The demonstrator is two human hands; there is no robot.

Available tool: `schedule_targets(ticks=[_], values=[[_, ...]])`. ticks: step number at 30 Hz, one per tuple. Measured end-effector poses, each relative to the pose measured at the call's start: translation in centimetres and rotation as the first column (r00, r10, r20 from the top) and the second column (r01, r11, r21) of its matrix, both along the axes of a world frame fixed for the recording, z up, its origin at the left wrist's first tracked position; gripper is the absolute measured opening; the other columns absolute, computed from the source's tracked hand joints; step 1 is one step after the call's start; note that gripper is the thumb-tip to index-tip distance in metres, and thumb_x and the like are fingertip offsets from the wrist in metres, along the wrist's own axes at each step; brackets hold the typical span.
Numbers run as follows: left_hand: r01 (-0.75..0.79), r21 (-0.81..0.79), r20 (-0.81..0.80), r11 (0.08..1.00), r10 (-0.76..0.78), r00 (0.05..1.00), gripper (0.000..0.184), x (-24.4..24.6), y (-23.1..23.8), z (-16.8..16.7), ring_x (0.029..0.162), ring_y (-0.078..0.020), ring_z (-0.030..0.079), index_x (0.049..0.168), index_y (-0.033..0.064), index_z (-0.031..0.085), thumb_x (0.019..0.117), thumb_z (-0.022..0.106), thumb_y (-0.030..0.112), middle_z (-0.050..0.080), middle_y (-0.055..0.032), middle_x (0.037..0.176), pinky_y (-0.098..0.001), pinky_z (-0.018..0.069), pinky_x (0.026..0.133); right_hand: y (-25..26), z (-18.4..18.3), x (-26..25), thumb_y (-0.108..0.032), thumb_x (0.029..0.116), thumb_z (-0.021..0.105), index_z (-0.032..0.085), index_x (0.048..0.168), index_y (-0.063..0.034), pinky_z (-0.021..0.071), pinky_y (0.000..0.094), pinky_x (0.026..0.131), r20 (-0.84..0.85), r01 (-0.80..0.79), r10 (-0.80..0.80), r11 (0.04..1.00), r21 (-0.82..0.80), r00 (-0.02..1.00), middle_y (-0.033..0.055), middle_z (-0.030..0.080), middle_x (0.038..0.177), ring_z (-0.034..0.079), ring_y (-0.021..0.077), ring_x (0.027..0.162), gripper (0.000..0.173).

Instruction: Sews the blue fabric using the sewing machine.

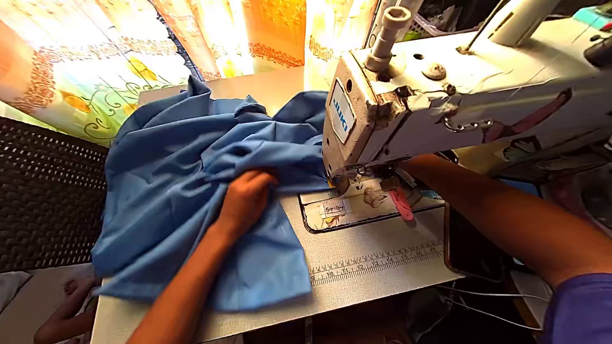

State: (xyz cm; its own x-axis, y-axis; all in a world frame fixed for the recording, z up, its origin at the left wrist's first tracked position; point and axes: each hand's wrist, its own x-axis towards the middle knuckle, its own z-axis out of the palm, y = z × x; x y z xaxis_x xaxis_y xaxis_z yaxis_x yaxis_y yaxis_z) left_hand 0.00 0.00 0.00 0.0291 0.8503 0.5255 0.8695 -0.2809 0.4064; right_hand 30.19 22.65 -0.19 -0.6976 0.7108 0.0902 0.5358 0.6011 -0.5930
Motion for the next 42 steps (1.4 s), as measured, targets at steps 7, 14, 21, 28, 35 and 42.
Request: schedule_targets(ticks=[7, 14, 21, 28, 35, 42], values=[[0.201, -0.105, -0.165, 0.974, -0.216, 0.962, 0.012, 0.7, 9.8, 5.4, 0.097, -0.0442, 0.069, 0.084, -0.0059, 0.068, 0.0912, 0.059, -0.005, 0.071, -0.0237, 0.096, -0.0614, 0.053, 0.083, -6.3, 6.0, 0.9, -0.006, 0.0973, 0.06, 0.07, 0.102, 0.0083, 0.0514, 0.0681, 0.077, 0.215, 0.014, -0.2, 0.763, 0.646, 0.956, 0.0329, 0.069, 0.099, 0.067, 0.052, 0.098, 0.018], [0.002, -0.143, -0.531, 0.99, -0.078, 0.844, 0.012, 2.7, 7.7, 6.5, 0.118, -0.0394, 0.062, 0.095, -0.0001, 0.071, 0.0904, 0.062, -0.006, 0.071, -0.0173, 0.109, -0.0619, 0.0393, 0.104, -14.2, 8.0, 3.5, 0.001, 0.0831, 0.076, 0.073, 0.11, -0.0055, 0.046, 0.0465, 0.046, 0.497, -0.216, -0.069, 0.843, 0.492, 0.865, 0.016, 0.06, 0.068, 0.062, 0.0355, 0.055, 0.027], [-0.187, -0.124, -0.274, 0.975, 0.147, 0.95, 0.026, 8.6, 1.0, 3.7, 0.132, -0.04, 0.055, 0.114, 0.0028, 0.073, 0.0954, 0.056, 0.009, 0.069, -0.0156, 0.128, -0.0638, 0.0383, 0.106, -10.8, 8.2, 2.7, -0.001, 0.0973, 0.053, 0.072, 0.105, -0.0062, 0.0542, 0.0444, 0.089, 0.407, -0.651, 0.523, 0.469, 0.597, 0.749, 0.0109, 0.071, 0.102, 0.068, 0.0284, 0.102, 0.021], [-0.089, -0.221, -0.076, 0.971, 0.073, 0.994, 0.044, 6.4, 3.0, 0.3, 0.134, -0.0346, 0.055, 0.133, 0.0051, 0.066, 0.1038, 0.044, 0.031, 0.061, -0.015, 0.141, -0.06, 0.0391, 0.109, -6.7, 4.6, 3.0, -0.002, 0.0855, 0.065, 0.074, 0.122, -0.0117, 0.0512, 0.048, 0.089, 0.387, -0.672, 0.557, 0.522, 0.525, 0.735, 0.0123, 0.068, 0.127, 0.066, 0.0313, 0.11, 0.039], [-0.024, -0.396, -0.091, 0.918, -0.013, 0.996, 0.085, 6.5, 4.2, 2.1, 0.14, -0.0374, 0.048, 0.141, 0.0023, 0.058, 0.0924, 0.049, 0.072, 0.058, -0.0189, 0.144, -0.0649, 0.0224, 0.119, -12.3, 3.1, 1.6, -0.003, 0.0902, 0.058, 0.075, 0.119, -0.0111, 0.0522, 0.0439, 0.075, 0.254, -0.513, 0.45, 0.676, 0.529, 0.856, 0.0133, 0.069, 0.109, 0.066, 0.0321, 0.097, 0.035], [-0.098, -0.48, -0.159, 0.872, 0.024, 0.987, 0.099, 7.5, 3.2, 2.0, 0.147, -0.041, 0.038, 0.152, 0.0067, 0.048, 0.0851, 0.051, 0.08, 0.048, -0.0155, 0.155, -0.0708, 0.0087, 0.119, -12.4, 3.0, 1.9, -0.008, 0.0916, 0.056, 0.074, 0.124, -0.0171, 0.0493, 0.0441, 0.077, 0.234, -0.462, 0.4, 0.724, 0.512, 0.886, 0.0109, 0.069, 0.104, 0.065, 0.0306, 0.096, 0.038]])
